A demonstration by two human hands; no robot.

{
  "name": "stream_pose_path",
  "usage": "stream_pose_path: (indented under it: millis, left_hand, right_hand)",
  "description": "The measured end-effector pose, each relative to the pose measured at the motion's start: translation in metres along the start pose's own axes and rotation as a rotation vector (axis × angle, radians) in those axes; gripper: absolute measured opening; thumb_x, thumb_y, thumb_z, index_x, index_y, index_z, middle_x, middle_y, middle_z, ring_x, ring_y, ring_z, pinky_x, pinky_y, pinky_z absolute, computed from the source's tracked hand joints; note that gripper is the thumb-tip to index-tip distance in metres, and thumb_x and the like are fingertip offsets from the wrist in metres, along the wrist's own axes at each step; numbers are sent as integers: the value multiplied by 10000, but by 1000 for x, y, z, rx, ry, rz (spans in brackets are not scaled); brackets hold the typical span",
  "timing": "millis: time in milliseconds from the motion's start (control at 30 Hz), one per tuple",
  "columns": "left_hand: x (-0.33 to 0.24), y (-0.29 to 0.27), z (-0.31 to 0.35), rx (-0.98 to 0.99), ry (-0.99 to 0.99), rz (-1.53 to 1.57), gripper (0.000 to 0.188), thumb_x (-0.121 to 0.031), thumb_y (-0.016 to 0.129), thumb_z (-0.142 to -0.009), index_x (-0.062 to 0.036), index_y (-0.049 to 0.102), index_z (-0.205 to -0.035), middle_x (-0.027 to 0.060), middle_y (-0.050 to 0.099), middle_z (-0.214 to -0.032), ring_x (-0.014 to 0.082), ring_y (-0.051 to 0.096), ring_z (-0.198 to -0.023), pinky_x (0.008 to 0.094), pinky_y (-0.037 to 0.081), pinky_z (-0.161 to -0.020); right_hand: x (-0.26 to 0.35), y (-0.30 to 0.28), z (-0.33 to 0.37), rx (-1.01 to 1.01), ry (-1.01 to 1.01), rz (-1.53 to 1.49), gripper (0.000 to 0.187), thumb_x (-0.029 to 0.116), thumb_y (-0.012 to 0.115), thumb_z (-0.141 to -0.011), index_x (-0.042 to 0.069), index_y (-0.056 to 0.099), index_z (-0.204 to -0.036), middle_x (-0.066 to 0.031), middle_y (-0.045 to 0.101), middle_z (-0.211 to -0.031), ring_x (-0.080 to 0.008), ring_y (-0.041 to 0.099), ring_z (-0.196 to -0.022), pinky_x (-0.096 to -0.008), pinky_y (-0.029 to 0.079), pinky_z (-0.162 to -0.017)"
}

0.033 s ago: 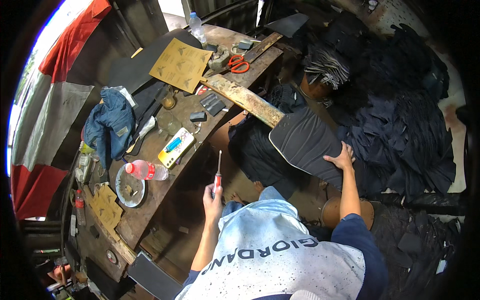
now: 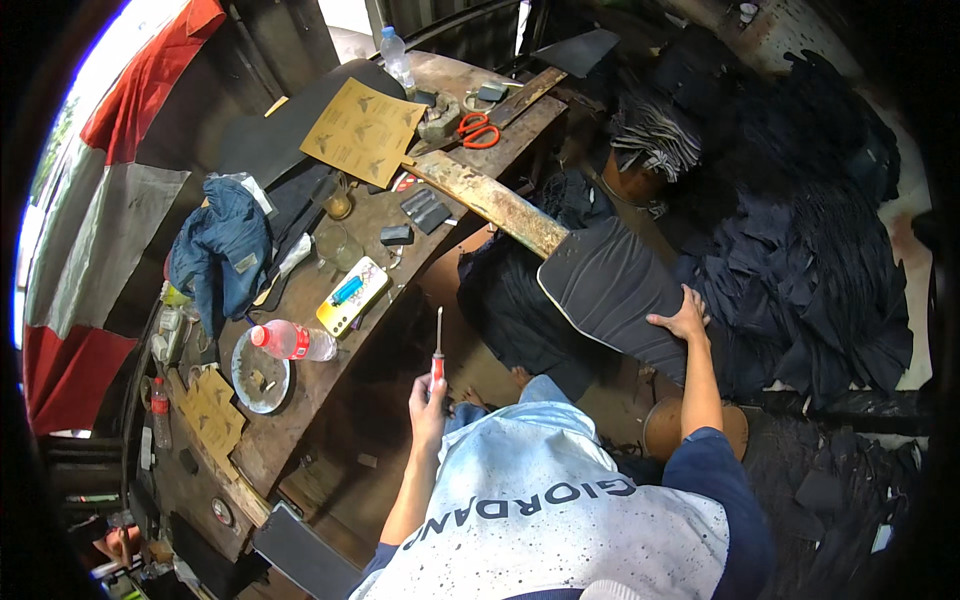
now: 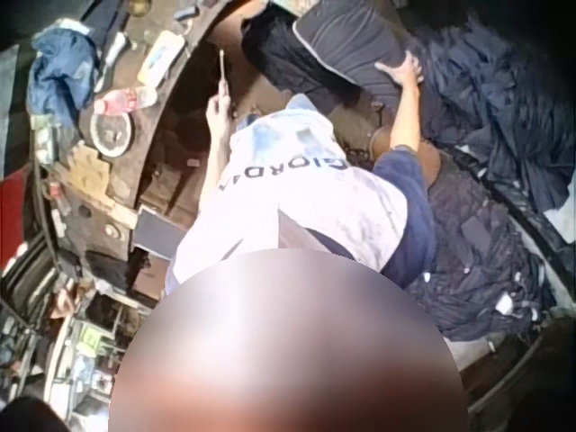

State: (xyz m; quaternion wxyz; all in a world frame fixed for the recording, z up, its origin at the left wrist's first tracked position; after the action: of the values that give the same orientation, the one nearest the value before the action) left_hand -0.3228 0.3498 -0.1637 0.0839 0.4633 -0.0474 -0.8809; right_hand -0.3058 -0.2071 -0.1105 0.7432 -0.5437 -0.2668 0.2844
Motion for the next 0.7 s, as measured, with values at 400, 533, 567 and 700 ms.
stream_pose_path:
  millis: [400,533,567,700]
  left_hand:
    - [25,143,-32,146,-145,213,289,-279,684,-898,-70,614,-1086,20,663,-956,130,660,-787,245,428,-516]
    - [47,210,-51,-19,-212,228,494,-386,716,-884,-139,575,-1288,-11,635,-1222,124,659,-1027,230,422,-540]
    - [52,227,-54,5,-210,252,551,-393,734,-868,-149,556,-1329,-13,632,-1227,112,643,-1061,224,416,-550]
    - [66,268,-64,19,-197,267,451,-290,719,-878,-111,583,-1268,-38,660,-962,84,626,-790,229,432,-543]
  right_hand:
    - [-23,5,-74,117,-232,-180,1198,512,954,-341,-19,492,-1309,-250,583,-1283,-369,557,-1215,-421,457,-1018]
    - [-35,6,-81,134,-229,-196,1184,647,894,-405,-67,526,-1274,-279,590,-1259,-382,576,-1190,-436,467,-1002]
    - [-33,5,-82,119,-279,-223,1140,693,859,-447,-104,566,-1208,-301,605,-1220,-390,600,-1151,-438,481,-973]
    - [-34,3,-90,101,-346,-275,976,777,697,-627,-98,649,-1058,-313,659,-1065,-427,654,-1003,-451,500,-895]
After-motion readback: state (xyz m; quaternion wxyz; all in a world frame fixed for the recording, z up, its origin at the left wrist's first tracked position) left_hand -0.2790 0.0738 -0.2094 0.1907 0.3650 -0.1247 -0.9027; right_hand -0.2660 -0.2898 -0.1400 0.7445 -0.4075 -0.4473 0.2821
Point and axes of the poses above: each hand's wrist, its own z-axis away from the middle knuckle, its own y-axis out of the palm, x = y × z, the point moved 6 cm from there along -z, towards the middle knuckle
